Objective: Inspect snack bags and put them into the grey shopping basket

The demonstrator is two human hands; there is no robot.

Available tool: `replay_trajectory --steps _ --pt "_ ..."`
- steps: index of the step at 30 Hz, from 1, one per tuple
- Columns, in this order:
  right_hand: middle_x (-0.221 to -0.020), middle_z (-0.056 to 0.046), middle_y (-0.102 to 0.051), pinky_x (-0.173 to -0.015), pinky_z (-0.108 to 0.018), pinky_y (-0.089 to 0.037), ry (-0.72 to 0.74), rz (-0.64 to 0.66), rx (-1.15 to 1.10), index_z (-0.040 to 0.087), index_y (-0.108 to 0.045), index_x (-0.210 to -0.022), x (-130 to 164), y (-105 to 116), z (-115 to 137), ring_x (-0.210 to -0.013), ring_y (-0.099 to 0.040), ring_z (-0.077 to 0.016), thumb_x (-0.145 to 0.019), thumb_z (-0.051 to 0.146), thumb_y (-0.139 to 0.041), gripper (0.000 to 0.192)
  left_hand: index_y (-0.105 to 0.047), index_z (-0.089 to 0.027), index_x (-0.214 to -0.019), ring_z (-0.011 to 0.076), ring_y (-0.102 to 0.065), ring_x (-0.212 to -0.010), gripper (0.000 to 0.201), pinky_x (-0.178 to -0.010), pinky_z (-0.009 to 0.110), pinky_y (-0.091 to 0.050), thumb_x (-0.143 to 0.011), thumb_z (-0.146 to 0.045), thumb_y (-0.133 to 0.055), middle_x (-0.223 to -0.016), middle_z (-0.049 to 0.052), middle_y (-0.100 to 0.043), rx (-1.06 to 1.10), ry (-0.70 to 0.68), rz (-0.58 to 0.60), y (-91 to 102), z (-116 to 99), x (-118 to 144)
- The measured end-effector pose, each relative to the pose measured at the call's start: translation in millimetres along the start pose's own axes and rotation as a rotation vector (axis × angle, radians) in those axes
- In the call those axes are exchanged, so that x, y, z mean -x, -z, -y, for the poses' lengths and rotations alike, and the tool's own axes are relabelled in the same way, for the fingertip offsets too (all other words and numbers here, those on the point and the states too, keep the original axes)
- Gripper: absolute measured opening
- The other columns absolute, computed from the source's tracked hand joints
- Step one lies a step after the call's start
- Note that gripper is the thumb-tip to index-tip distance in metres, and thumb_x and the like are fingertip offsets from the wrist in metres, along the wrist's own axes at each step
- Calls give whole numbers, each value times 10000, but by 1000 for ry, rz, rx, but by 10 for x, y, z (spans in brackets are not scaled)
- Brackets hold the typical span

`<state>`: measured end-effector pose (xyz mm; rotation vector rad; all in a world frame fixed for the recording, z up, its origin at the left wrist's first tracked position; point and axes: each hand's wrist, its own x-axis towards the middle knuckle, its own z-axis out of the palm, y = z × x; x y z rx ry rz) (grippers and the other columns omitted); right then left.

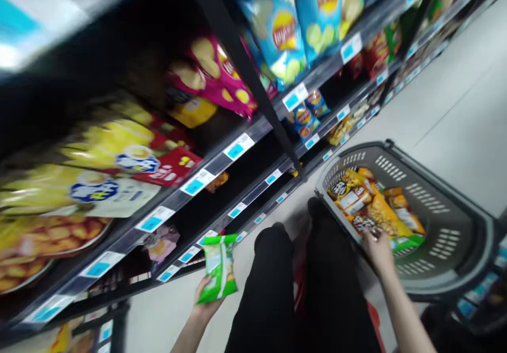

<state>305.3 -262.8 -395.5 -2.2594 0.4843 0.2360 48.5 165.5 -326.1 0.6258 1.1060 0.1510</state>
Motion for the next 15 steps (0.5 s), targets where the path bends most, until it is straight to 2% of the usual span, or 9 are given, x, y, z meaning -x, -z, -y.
replay_trajectory --steps 2,4,5,7,10,12,14,15 --pt "-1012 -254 -603 -802 -389 -438 80 72 -30 -1 -537 -1098 540 142 187 -952 -584 -302 -738 630 -352 750 -645 -137 -922 267 -672 -832 271 -801 376 -523 -669 -93 -556 -896 107 -712 54 4 65 44 -77 409" --pt "-1161 -252 -539 -906 -405 -395 176 176 -25 1 -493 -1169 1141 217 320 -1065 -532 -310 -757 598 -331 743 -627 -175 -1010 277 -653 -911 379 -851 371 -507 -643 -97 -571 -921 81 -710 114 -13 106 8 -121 796" --pt "-1222 -254 -498 -941 -423 -369 231 188 9 -6 -474 -1200 1417 235 365 -1126 -488 -324 -764 576 -331 741 -623 -190 -1028 282 -646 -933 413 -867 371 -500 -628 -97 -578 -906 67 -712 141 -16 104 -44 -125 982" --pt "-1349 -238 -376 -977 -489 -312 300 131 140 21 -417 -1286 1847 273 427 -1221 -379 -374 -748 544 -408 751 -644 -198 -979 294 -648 -919 403 -872 382 -498 -591 -95 -600 -840 49 -720 177 -8 83 -206 -97 1336" --pt "-1308 -249 -422 -963 -491 -329 313 195 122 45 -498 -1220 2166 472 561 -1197 -409 -386 -710 461 -520 658 -671 -155 -819 326 -661 -836 277 -847 440 -497 -541 -151 -672 -762 69 -718 138 38 155 -544 22 1830" --pt "-1173 -219 -549 -932 -453 -378 339 367 -42 96 -578 -1100 2282 731 743 -1100 -513 -343 -734 449 -529 510 -667 -119 -784 355 -658 -803 284 -824 482 -490 -522 -216 -718 -733 100 -711 22 79 248 -802 133 2124" --pt "-1023 -160 -630 -883 -408 -429 389 572 -279 145 -583 -1049 2429 1026 981 -968 -596 -278 -802 473 -478 424 -654 -110 -897 365 -648 -841 407 -829 490 -477 -524 -251 -736 -789 114 -711 -109 51 336 -1072 249 2382" --pt "-997 -140 -639 -856 -389 -451 417 654 -404 158 -560 -1074 2520 1161 1102 -923 -613 -253 -825 489 -457 427 -626 -124 -1005 360 -635 -897 502 -855 479 -465 -531 -249 -736 -869 113 -709 -162 -11 376 -1207 304 2496"
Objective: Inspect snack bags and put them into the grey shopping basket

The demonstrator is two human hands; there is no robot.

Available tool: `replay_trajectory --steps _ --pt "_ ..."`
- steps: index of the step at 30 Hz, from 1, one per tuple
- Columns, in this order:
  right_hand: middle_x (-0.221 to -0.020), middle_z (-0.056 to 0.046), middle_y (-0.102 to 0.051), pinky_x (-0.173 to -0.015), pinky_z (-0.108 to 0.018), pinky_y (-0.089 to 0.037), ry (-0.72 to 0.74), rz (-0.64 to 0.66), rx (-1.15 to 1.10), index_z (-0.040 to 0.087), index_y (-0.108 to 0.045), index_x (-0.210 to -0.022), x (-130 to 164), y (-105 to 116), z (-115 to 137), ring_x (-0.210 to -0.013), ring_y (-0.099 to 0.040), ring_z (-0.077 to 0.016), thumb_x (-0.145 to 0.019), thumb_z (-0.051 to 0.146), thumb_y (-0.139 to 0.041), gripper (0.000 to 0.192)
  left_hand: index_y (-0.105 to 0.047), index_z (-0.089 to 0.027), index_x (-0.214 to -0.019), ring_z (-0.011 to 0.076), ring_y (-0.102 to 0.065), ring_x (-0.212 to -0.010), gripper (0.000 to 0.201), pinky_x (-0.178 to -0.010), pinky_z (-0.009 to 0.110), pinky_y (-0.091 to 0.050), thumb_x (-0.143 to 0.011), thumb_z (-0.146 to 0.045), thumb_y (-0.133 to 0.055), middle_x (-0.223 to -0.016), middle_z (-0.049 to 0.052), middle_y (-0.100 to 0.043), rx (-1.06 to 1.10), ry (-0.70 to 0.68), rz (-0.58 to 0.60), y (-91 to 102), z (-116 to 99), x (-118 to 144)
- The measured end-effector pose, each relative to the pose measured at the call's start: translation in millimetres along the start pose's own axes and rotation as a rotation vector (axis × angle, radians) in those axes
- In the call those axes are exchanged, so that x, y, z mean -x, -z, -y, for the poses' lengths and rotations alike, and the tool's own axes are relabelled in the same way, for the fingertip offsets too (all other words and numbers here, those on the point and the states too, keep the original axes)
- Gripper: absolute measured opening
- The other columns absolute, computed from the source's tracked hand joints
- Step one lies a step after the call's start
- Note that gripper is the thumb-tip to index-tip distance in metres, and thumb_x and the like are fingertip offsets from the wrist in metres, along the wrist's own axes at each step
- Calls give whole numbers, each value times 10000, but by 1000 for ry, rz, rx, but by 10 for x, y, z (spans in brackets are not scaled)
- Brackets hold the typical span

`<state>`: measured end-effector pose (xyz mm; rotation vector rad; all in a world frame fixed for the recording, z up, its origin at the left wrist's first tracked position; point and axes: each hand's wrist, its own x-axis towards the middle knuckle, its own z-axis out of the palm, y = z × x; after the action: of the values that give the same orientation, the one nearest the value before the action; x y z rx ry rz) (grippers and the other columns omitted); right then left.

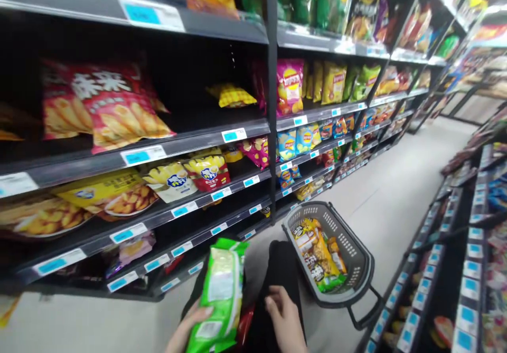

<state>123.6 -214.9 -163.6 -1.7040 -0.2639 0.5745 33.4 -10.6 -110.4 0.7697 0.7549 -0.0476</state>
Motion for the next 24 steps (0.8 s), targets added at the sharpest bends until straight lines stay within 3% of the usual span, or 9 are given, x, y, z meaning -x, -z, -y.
replay_trajectory --steps 3,6,9,12,15,17,20,24 --pt "-1125 -139 -590 -821 -357 -480 168 40 -274 180 -464 -1200 186 -47 431 -950 -605 -240 -778 546 -534 564 -438 -145 -1280 340 -538 -1098 792 -969 440 -389 -558 -286 -733 -1173 134 -606 -241 -227 96 -456 70 147" --pt "-1191 -138 -560 -852 -345 -474 210 -4 -331 183 -430 -1250 265 -88 595 -1035 -569 -269 -612 521 -719 778 -304 -128 -1380 319 -329 -1291 823 -1085 433 -215 -693 -438 -637 -1391 154 -391 -595 -422 146 -738 102 319" --pt "-1143 -119 -598 -893 -346 -455 140 -77 -361 178 -446 -1242 289 -62 628 -1069 -553 -278 -506 405 -815 854 -307 -200 -1396 269 -125 -1373 648 -1118 428 -51 -836 -501 -428 -1473 75 -254 -827 -492 212 -813 71 499" --pt "-1025 -99 -651 -839 -384 -483 55 -69 -576 179 -461 -1233 360 -54 676 -971 -607 -274 -551 359 -795 780 -348 -249 -1374 287 -226 -1335 642 -1103 431 -148 -800 -484 -512 -1451 67 -300 -854 -538 288 -739 -21 582" --pt "-932 -92 -676 -712 -407 -523 -19 -37 -816 187 -497 -1201 465 -118 763 -845 -645 -283 -604 382 -740 674 -287 -227 -1387 305 -401 -1213 897 -985 414 -362 -625 -432 -713 -1438 120 -288 -696 -484 329 -628 -107 549" --pt "-923 -89 -678 -680 -401 -528 -16 -71 -904 196 -499 -1198 516 -189 818 -816 -650 -282 -600 366 -733 664 -301 -206 -1367 285 -478 -1135 969 -922 388 -420 -539 -376 -774 -1380 138 -374 -569 -371 432 -583 -136 515" --pt "-868 -76 -684 -691 -395 -524 -14 -131 -934 195 -475 -1210 534 -290 864 -804 -653 -277 -581 336 -749 700 -477 -166 -1213 240 -586 -945 777 -769 332 -495 -513 -302 -785 -1123 98 -593 -504 -239 545 -578 -146 507" --pt "-824 -80 -687 -708 -412 -519 -15 -191 -819 171 -508 -1144 475 -318 843 -801 -651 -299 -520 425 -790 730 -579 -105 -1010 168 -594 -589 511 -480 249 -469 -546 -259 -730 -836 51 -654 -647 -143 477 -601 -178 544"
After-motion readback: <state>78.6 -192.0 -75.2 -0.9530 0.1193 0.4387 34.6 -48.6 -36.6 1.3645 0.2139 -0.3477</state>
